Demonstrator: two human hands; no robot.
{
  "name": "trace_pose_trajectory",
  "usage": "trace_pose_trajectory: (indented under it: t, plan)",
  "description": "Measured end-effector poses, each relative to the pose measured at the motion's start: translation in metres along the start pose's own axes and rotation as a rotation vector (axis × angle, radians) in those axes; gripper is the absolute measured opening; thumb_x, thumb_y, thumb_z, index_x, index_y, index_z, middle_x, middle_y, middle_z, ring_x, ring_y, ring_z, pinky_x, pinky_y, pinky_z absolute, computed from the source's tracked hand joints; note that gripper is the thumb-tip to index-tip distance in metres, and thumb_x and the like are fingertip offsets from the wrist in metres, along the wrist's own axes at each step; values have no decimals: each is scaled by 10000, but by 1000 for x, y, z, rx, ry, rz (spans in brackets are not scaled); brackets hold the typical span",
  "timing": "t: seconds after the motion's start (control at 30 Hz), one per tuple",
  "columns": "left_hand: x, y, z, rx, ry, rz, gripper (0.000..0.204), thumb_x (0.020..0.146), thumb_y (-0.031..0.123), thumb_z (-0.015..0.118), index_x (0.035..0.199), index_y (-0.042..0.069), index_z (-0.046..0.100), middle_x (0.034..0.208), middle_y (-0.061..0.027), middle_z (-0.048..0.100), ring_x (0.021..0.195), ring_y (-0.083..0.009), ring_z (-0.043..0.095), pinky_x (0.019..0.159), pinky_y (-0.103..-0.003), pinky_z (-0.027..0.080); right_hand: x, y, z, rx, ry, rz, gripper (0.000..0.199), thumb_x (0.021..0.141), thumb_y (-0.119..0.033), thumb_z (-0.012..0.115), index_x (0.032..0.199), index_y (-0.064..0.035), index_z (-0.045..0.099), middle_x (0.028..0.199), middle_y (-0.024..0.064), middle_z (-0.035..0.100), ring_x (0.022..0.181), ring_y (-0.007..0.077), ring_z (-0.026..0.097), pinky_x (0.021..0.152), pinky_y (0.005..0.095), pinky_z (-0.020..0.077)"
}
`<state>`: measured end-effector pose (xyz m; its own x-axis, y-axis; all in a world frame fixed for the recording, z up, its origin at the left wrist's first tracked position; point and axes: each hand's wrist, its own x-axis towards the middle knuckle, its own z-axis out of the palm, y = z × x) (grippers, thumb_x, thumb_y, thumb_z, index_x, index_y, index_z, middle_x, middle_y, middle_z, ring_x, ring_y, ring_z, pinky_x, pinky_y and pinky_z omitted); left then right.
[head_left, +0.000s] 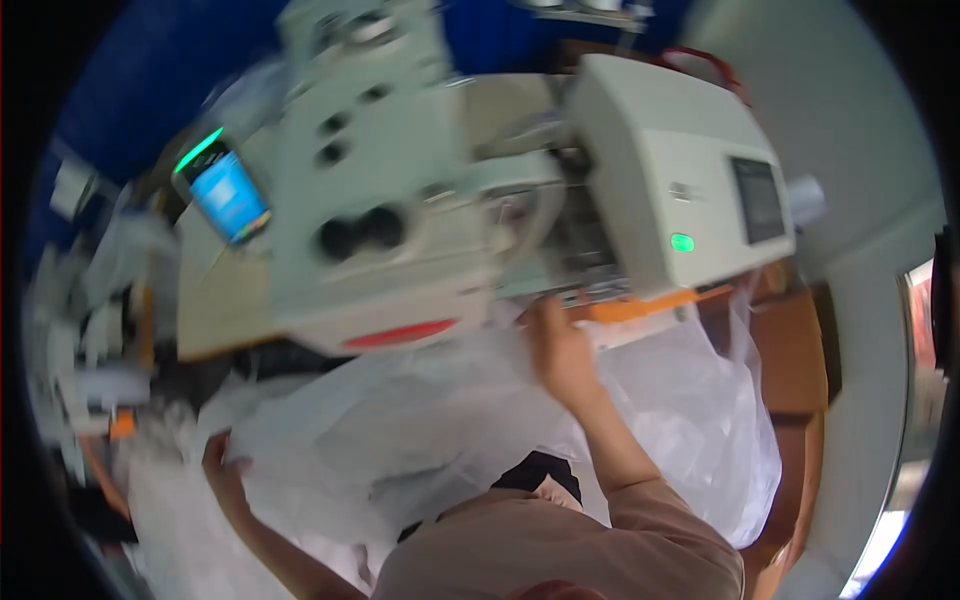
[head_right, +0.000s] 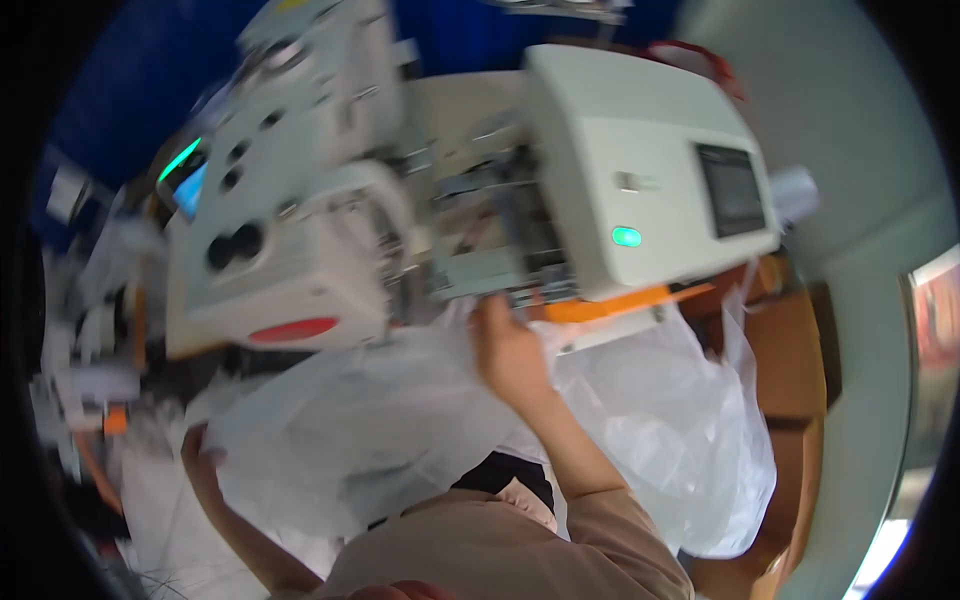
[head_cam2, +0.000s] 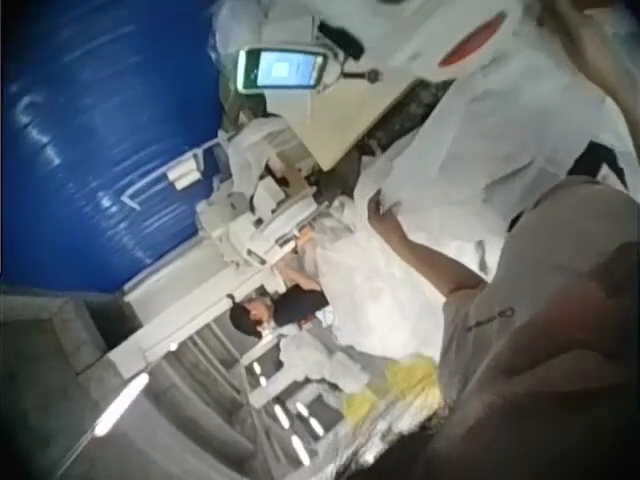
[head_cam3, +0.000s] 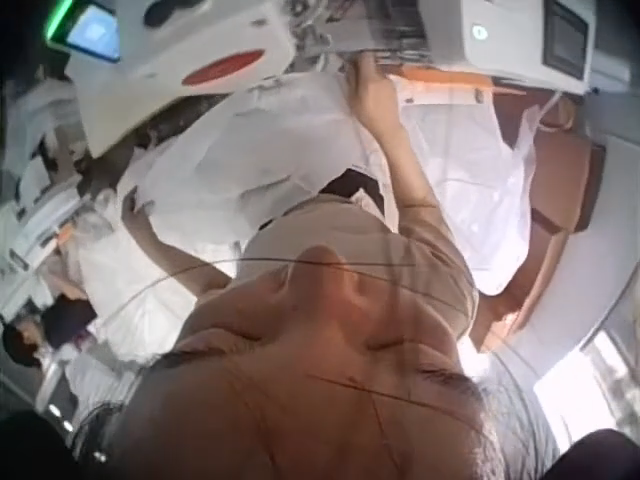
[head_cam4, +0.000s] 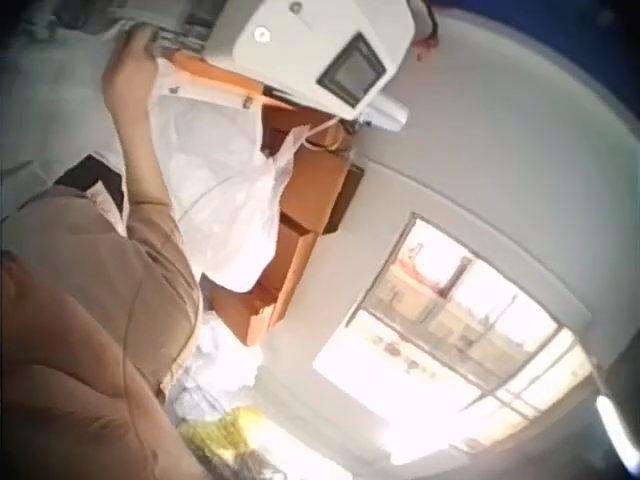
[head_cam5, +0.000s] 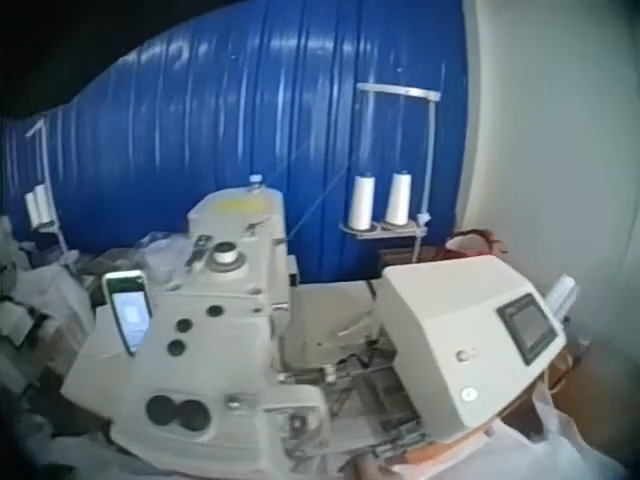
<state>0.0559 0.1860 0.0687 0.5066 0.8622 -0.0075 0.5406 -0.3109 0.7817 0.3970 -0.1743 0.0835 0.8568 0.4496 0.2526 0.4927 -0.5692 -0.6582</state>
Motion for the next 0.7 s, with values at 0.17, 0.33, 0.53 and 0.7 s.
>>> trace_pose_trajectory:
  t: [0.17, 0.33, 0.53, 0.7]
  plan:
    - [-19, 12, -2, -364, 150, -203, 295, 745, -57, 436, 986, 16, 589, 903, -28, 556, 874, -132, 513, 753, -242, 415, 8, -25, 23, 230, -119, -103, 184, 862, -63, 540, 1028, -7, 484, 771, 152, 591, 694, 310, 599, 603, 367, 472]
    - [10, 47, 38, -76, 309, 61, 227, 806, -26, 453, 997, 16, 568, 924, -32, 546, 860, -108, 492, 775, -217, 390, 11, -24, 8, 93, -127, -109, 93, 868, -79, 554, 921, -2, 552, 829, 98, 603, 714, 205, 569, 641, 277, 451]
    - [29, 81, 90, -326, -50, 179, 228, 811, -34, 458, 1015, 15, 547, 946, -49, 572, 849, -151, 523, 805, -244, 397, -25, 15, -47, 1168, -176, 352, 163, 869, -143, 567, 984, -29, 590, 866, 110, 612, 814, 183, 564, 735, 308, 429]
    - [16, 93, 124, 189, -138, 495, 199, 817, -61, 437, 990, -10, 522, 862, -137, 576, 787, -273, 551, 750, -299, 429, -31, 34, -61, -93, 221, 201, 110, 815, -130, 571, 863, -34, 594, 905, 164, 571, 833, 312, 527, 751, 380, 406]
